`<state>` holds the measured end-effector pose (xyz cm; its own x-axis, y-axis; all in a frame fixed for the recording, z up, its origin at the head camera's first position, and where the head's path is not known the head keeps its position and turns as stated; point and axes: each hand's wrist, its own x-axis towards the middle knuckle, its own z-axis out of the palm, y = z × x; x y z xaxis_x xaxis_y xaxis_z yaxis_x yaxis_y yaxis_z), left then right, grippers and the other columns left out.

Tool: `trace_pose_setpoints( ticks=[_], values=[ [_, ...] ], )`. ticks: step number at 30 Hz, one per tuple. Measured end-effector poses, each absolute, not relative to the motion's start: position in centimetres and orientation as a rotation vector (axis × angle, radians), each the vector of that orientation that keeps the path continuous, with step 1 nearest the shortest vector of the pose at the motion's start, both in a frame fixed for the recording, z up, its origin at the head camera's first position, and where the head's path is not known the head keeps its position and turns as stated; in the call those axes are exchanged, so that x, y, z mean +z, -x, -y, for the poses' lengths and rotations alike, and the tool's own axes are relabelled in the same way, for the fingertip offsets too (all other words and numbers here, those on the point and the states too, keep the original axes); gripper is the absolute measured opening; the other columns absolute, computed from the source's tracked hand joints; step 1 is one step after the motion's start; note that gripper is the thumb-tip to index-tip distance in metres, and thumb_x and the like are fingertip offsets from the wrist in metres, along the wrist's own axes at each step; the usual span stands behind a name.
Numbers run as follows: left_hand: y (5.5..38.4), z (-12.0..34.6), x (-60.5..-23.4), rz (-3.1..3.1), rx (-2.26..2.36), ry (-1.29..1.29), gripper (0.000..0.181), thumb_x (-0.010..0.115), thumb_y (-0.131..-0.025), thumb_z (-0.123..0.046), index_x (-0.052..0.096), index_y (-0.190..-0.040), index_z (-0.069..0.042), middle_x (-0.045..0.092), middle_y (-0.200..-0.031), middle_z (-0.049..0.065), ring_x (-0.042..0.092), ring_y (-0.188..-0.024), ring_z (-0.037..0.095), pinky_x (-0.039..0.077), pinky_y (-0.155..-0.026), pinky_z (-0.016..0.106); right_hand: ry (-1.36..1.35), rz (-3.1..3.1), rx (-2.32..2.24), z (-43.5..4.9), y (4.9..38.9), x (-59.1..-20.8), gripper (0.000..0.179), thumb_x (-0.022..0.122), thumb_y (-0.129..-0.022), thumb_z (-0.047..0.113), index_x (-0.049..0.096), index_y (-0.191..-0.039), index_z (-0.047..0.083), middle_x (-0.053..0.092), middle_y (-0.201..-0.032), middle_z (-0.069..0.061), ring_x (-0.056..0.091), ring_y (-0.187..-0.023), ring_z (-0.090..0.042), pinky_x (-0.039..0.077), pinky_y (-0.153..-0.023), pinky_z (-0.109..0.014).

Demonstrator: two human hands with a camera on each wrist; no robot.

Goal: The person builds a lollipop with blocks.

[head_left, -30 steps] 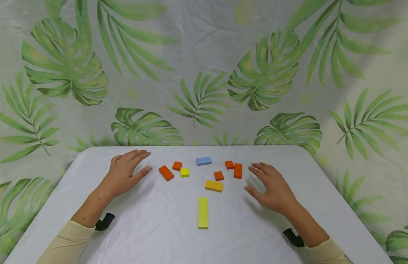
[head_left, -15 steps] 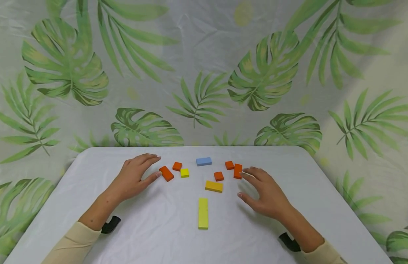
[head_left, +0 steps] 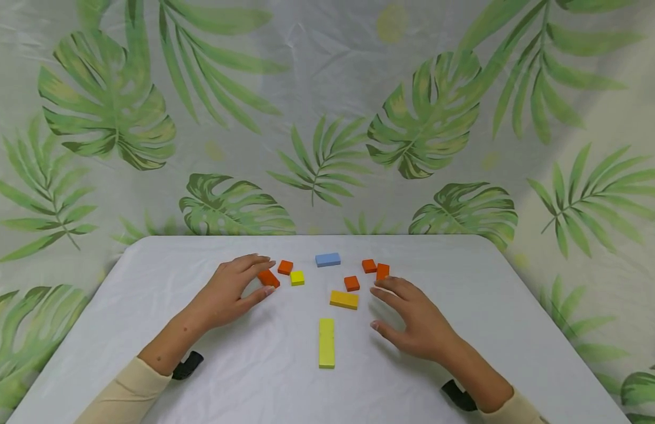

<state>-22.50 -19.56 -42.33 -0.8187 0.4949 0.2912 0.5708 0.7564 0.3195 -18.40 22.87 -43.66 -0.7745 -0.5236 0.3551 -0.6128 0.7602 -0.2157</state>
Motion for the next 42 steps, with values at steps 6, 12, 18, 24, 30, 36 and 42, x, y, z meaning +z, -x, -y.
trace_pose_setpoints(
  ticks=[6,12,18,24,30,36,42],
  values=[
    [22.1,18.7,-42.6,2.736,-0.587,0.917,0.058,0.065,-0.105,-0.048,0.059,-0.153,-0.017,0.054,-0.157,0.003,0.045,-0.15,0.031,0.038,-0.114,0.064,-0.926,2.681,0.459,-22.3,17.9,-43.7,0.063,0.082,-0.092,0.041,0.063,-0.149,0.019,0.056,-0.155,0.001,0.046,-0.148,-0.027,0.043,-0.117,-0.055],
    [21.8,17.7,-42.9,2.679,-0.609,1.0,0.055,0.067,-0.104,-0.047,0.061,-0.15,-0.017,0.058,-0.153,0.001,0.048,-0.148,0.03,0.04,-0.112,0.062,-0.986,2.685,0.476,-21.5,17.4,-43.6,0.063,0.081,-0.093,0.041,0.063,-0.149,0.018,0.056,-0.156,0.001,0.046,-0.149,-0.026,0.042,-0.118,-0.054],
    [21.4,16.8,-42.9,2.673,-0.619,1.076,0.054,0.065,-0.105,-0.046,0.06,-0.151,-0.018,0.056,-0.154,0.003,0.047,-0.148,0.028,0.038,-0.114,0.059,-1.091,2.666,0.478,-20.6,16.6,-43.6,0.062,0.081,-0.094,0.042,0.063,-0.149,0.02,0.054,-0.157,0.002,0.044,-0.151,-0.026,0.042,-0.118,-0.052],
    [21.4,15.8,-43.3,2.678,-0.645,1.139,0.054,0.063,-0.106,-0.048,0.06,-0.152,-0.019,0.056,-0.154,0.001,0.05,-0.144,0.019,0.038,-0.113,0.059,-1.248,2.623,0.469,-19.7,16.2,-44.1,0.06,0.075,-0.098,0.045,0.061,-0.151,0.021,0.053,-0.157,0.003,0.045,-0.149,-0.021,0.043,-0.118,-0.05],
    [21.2,15.2,-43.4,2.708,-0.628,1.162,0.056,0.061,-0.106,-0.052,0.056,-0.155,-0.026,0.054,-0.155,-0.004,0.049,-0.144,0.017,0.037,-0.114,0.057,-1.403,2.649,0.48,-19.0,15.7,-44.3,0.061,0.07,-0.101,0.05,0.056,-0.155,0.024,0.049,-0.162,0.004,0.042,-0.152,-0.021,0.042,-0.119,-0.051],
    [21.1,14.2,-43.5,2.709,-0.623,1.204,0.056,0.06,-0.106,-0.053,0.054,-0.156,-0.027,0.053,-0.157,-0.002,0.046,-0.147,0.02,0.036,-0.115,0.057,-1.582,2.66,0.516,-18.4,15.1,-44.4,0.06,0.067,-0.103,0.049,0.052,-0.157,0.026,0.045,-0.164,0.006,0.039,-0.154,-0.02,0.04,-0.12,-0.05],
    [21.2,12.7,-43.6,2.723,-0.611,1.301,0.057,0.058,-0.108,-0.052,0.053,-0.158,-0.025,0.051,-0.16,-0.002,0.043,-0.151,0.018,0.033,-0.118,0.059,-1.685,2.645,0.518,-18.0,15.0,-44.4,0.062,0.067,-0.104,0.046,0.05,-0.159,0.024,0.043,-0.166,0.005,0.038,-0.155,-0.02,0.038,-0.122,-0.047]
  ],
)
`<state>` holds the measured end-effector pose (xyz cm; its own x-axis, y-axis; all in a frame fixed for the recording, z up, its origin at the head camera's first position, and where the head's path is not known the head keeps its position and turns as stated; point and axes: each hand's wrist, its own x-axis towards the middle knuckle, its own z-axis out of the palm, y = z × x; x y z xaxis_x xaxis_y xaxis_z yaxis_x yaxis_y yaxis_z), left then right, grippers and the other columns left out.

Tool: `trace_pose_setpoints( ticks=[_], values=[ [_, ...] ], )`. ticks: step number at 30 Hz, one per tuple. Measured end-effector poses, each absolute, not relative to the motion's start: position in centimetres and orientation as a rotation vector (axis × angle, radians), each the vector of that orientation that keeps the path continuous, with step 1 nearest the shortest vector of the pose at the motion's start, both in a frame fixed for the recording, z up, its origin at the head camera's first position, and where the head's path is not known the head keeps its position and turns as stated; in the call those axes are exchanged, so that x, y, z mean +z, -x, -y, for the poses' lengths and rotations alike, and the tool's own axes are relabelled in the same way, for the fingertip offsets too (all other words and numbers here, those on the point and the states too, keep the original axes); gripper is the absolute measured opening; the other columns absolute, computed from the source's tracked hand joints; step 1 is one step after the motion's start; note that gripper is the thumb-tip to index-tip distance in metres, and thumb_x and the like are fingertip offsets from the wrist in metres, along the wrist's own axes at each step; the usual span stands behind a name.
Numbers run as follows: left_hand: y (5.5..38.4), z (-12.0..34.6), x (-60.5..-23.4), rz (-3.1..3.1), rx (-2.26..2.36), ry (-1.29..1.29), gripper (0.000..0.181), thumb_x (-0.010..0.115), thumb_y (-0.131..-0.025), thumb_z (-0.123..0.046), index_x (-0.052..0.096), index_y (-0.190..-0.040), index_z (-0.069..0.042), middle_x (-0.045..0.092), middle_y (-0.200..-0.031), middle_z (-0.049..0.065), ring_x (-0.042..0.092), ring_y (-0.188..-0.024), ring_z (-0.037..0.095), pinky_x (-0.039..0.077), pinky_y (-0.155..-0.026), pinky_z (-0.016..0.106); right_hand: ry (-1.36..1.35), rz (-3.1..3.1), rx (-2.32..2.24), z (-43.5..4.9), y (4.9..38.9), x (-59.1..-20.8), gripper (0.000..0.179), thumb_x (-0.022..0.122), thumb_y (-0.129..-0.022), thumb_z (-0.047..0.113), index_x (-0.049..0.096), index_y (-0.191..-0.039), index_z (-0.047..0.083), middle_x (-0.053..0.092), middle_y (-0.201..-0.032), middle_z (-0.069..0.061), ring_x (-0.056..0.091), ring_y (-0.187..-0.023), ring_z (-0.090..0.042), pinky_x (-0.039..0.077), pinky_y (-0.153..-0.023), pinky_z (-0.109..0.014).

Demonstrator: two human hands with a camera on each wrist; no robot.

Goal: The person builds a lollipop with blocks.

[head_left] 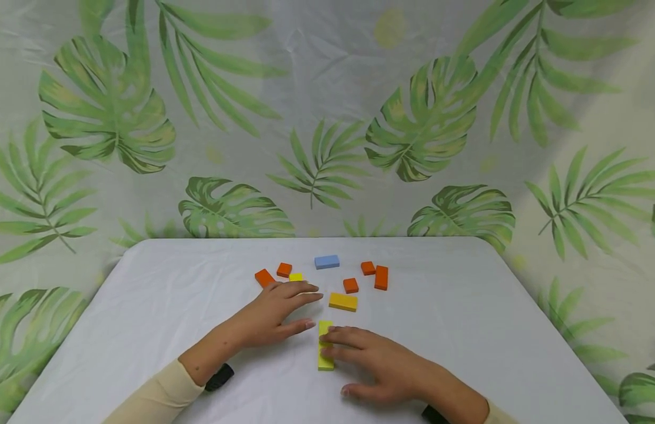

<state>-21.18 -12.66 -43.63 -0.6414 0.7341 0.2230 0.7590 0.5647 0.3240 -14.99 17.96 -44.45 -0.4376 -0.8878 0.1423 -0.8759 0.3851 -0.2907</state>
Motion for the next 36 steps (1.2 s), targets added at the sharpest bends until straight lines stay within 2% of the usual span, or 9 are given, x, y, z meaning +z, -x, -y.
trace_pose_setpoints(
  ticks=[7,19,26,36],
  values=[
    [21.5,10.7,-44.0,2.72,-0.606,1.416,0.057,0.055,-0.109,-0.051,0.051,-0.159,-0.024,0.047,-0.163,-0.006,0.039,-0.153,0.014,0.035,-0.116,0.052,1.612,-2.536,-0.471,-17.8,15.0,-44.6,0.064,0.065,-0.105,0.049,0.048,-0.161,0.021,0.04,-0.168,0.003,0.036,-0.156,-0.018,0.039,-0.121,-0.046],
    [22.0,8.5,-44.2,2.746,-0.554,1.476,0.057,0.053,-0.11,-0.051,0.051,-0.16,-0.023,0.044,-0.166,-0.006,0.041,-0.153,0.013,0.035,-0.116,0.054,1.613,-2.5,-0.427,-17.9,15.0,-44.7,0.065,0.061,-0.107,0.05,0.048,-0.161,0.016,0.037,-0.169,0.0,0.037,-0.155,-0.016,0.04,-0.121,-0.042],
    [22.0,8.0,-44.4,2.82,-0.521,1.454,0.061,0.048,-0.11,-0.056,0.047,-0.162,-0.025,0.039,-0.169,-0.009,0.035,-0.156,0.01,0.032,-0.119,0.049,1.567,-2.484,-0.408,-17.8,15.0,-44.4,0.066,0.06,-0.107,0.049,0.046,-0.162,0.016,0.038,-0.169,0.001,0.039,-0.154,-0.016,0.041,-0.12,-0.041],
    [21.9,7.8,-44.5,2.902,-0.522,1.427,0.056,0.041,-0.115,-0.046,0.044,-0.164,-0.02,0.036,-0.171,-0.008,0.029,-0.159,0.015,0.033,-0.118,0.05,1.587,-2.48,-0.41,-17.9,15.0,-44.3,0.067,0.063,-0.106,0.047,0.045,-0.163,0.014,0.033,-0.172,0.0,0.037,-0.155,-0.016,0.041,-0.12,-0.04]
  ],
)
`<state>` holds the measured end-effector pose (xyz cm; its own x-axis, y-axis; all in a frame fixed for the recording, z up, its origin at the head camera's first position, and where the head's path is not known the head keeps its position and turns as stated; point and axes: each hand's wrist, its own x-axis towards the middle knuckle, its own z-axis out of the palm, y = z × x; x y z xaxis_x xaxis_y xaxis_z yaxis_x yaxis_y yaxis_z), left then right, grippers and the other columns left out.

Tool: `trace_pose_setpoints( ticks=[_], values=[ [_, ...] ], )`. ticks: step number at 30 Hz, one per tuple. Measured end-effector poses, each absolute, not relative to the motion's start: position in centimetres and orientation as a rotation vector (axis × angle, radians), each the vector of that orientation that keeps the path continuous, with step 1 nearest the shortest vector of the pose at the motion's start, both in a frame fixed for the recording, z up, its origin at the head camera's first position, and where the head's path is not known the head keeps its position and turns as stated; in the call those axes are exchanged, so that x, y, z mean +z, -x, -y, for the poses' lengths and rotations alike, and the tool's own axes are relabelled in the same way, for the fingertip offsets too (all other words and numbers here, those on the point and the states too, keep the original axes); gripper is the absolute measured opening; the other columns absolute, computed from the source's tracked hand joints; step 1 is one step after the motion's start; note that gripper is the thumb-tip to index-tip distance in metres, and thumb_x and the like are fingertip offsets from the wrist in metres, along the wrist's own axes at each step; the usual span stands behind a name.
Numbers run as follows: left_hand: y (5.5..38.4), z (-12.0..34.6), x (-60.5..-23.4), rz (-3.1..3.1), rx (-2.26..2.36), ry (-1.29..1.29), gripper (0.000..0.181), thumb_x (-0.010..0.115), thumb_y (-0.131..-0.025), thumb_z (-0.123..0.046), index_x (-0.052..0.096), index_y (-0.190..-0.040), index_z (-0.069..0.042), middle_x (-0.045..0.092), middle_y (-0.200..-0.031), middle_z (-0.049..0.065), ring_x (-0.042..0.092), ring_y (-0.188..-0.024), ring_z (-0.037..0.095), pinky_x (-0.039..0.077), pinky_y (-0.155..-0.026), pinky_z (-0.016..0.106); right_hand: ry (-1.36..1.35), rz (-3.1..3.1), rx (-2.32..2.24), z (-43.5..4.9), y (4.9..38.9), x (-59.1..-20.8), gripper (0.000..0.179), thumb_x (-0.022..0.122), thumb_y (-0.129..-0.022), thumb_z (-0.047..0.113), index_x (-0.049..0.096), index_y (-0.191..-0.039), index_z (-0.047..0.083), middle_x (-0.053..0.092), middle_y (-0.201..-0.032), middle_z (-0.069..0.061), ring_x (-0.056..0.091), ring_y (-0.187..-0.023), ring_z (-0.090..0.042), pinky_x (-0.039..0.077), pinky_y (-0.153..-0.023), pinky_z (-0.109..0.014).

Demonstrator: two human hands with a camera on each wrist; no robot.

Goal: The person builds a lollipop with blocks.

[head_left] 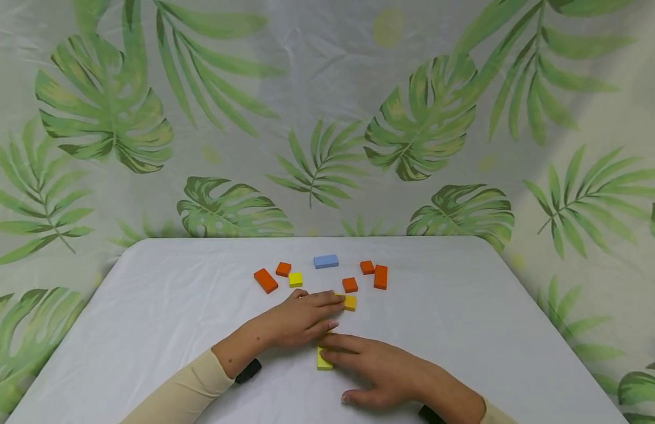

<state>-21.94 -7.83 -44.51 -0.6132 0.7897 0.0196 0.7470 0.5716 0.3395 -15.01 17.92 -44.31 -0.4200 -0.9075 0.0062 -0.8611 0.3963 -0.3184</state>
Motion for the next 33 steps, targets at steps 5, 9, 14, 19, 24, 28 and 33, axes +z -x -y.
trace_pose_setpoints(
  ticks=[5,9,14,19,24,28,33],
  values=[
    [21.93,7.86,-44.44,-2.682,0.482,-1.326,0.052,0.04,-0.116,-0.043,0.047,-0.162,-0.02,0.039,-0.169,-0.007,0.032,-0.158,0.016,0.036,-0.115,0.049,1.605,-2.482,-0.412,-17.98,14.99,-44.29,0.067,0.064,-0.106,0.045,0.045,-0.163,0.014,0.032,-0.172,-0.001,0.037,-0.156,-0.016,0.041,-0.12,-0.04],
    [21.96,7.88,-44.41,-2.692,0.488,-1.334,0.052,0.041,-0.116,-0.042,0.048,-0.162,-0.02,0.042,-0.168,-0.007,0.034,-0.157,0.017,0.036,-0.113,0.048,1.622,-2.488,-0.404,-17.95,14.96,-44.33,0.067,0.064,-0.106,0.044,0.045,-0.162,0.013,0.032,-0.172,-0.002,0.037,-0.155,-0.016,0.041,-0.12,-0.039],
    [21.99,7.89,-44.56,-2.708,0.48,-1.341,0.051,0.041,-0.116,-0.042,0.05,-0.161,-0.02,0.044,-0.166,-0.006,0.036,-0.155,0.015,0.037,-0.112,0.048,1.636,-2.496,-0.404,-18.03,14.97,-44.45,0.068,0.066,-0.105,0.044,0.046,-0.162,0.013,0.033,-0.172,-0.002,0.037,-0.155,-0.016,0.041,-0.12,-0.039],
    [21.89,7.92,-44.53,-2.727,0.472,-1.331,0.05,0.042,-0.115,-0.042,0.052,-0.159,-0.021,0.045,-0.165,-0.005,0.038,-0.154,0.016,0.037,-0.111,0.047,1.648,-2.496,-0.416,-18.07,14.99,-44.52,0.068,0.067,-0.104,0.042,0.046,-0.162,0.013,0.033,-0.172,-0.003,0.036,-0.156,-0.016,0.041,-0.12,-0.039],
    [21.72,8.0,-44.41,-2.734,0.459,-1.315,0.049,0.041,-0.115,-0.042,0.053,-0.159,-0.022,0.044,-0.167,-0.004,0.038,-0.154,0.016,0.038,-0.108,0.045,1.661,-2.493,-0.427,-18.04,14.99,-44.55,0.068,0.068,-0.104,0.041,0.046,-0.162,0.013,0.033,-0.172,-0.004,0.036,-0.156,-0.017,0.04,-0.12,-0.039],
    [21.68,8.1,-44.34,-2.746,0.44,-1.307,0.049,0.04,-0.116,-0.041,0.053,-0.158,-0.021,0.045,-0.166,-0.004,0.039,-0.154,0.017,0.038,-0.11,0.047,1.662,-2.488,-0.43,-18.01,15.03,-44.55,0.068,0.068,-0.104,0.041,0.046,-0.162,0.013,0.034,-0.171,-0.003,0.036,-0.156,-0.017,0.04,-0.12,-0.039],
    [21.49,8.38,-44.2,-2.753,0.435,-1.287,0.048,0.04,-0.116,-0.039,0.055,-0.157,-0.02,0.046,-0.165,-0.003,0.04,-0.153,0.018,0.038,-0.111,0.048,1.642,-2.476,-0.428,-17.99,15.03,-44.49,0.067,0.066,-0.105,0.041,0.045,-0.162,0.014,0.033,-0.172,-0.003,0.036,-0.156,-0.016,0.04,-0.12,-0.039]
  ],
)
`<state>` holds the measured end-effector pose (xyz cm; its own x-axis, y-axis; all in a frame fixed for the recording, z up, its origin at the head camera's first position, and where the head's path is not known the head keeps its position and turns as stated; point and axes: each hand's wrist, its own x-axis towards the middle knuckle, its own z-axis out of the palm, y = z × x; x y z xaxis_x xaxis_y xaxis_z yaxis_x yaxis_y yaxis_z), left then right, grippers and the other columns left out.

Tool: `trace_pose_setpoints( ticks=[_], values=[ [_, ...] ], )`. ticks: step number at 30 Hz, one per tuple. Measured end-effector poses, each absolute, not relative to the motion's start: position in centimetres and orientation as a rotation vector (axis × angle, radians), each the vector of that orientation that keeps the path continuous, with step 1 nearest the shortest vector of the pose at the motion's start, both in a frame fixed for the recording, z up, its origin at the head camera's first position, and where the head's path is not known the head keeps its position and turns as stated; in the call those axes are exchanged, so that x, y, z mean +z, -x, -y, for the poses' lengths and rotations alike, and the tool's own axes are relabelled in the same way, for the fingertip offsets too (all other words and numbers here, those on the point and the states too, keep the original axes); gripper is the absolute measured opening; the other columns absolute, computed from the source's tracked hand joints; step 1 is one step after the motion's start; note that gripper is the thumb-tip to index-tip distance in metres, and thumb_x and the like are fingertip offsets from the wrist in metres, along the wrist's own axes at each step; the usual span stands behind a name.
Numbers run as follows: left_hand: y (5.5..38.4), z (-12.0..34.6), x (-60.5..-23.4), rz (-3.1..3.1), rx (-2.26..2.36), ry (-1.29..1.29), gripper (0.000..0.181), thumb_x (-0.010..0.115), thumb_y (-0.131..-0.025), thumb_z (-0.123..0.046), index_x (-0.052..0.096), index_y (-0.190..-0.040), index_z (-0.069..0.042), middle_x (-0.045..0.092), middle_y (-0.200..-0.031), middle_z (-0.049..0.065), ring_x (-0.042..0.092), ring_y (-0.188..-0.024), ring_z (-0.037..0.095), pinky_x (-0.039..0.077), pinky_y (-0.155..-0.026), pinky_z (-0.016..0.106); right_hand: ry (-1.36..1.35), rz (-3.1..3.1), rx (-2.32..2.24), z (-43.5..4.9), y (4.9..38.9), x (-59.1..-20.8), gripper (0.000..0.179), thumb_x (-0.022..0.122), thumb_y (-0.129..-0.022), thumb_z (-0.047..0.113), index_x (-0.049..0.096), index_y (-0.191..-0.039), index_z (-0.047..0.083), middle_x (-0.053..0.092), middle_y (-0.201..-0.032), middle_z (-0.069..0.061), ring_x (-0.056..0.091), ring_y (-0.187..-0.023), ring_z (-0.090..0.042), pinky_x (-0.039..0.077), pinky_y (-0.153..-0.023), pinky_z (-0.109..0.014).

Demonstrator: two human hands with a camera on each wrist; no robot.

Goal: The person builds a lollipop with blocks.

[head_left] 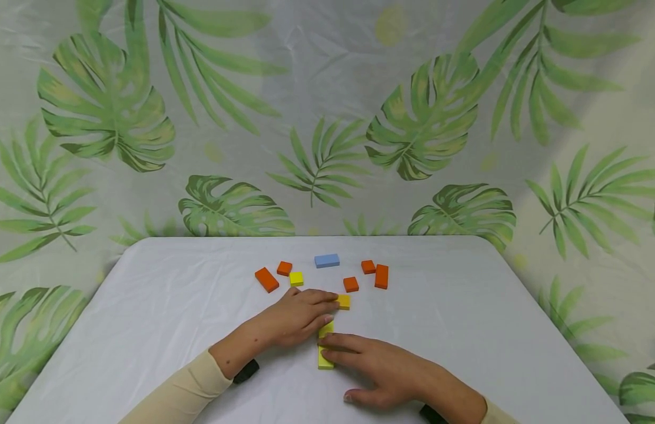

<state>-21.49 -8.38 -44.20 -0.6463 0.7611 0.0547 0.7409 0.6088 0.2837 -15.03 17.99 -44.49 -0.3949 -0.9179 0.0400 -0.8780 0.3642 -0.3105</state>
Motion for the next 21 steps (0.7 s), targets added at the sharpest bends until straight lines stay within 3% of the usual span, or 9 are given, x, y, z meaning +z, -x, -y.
trace_pose_setpoints(
  ticks=[21],
  values=[
    [20.4,10.3,-44.4,-2.77,0.495,-1.263,0.047,0.039,-0.116,-0.039,0.055,-0.157,-0.021,0.048,-0.164,-0.002,0.042,-0.152,0.02,0.04,-0.107,0.048,1.6,-2.464,-0.421,-18.0,15.1,-44.5,0.067,0.066,-0.105,0.042,0.044,-0.163,0.016,0.032,-0.172,0.0,0.035,-0.156,-0.016,0.04,-0.121,-0.04]
  ],
)
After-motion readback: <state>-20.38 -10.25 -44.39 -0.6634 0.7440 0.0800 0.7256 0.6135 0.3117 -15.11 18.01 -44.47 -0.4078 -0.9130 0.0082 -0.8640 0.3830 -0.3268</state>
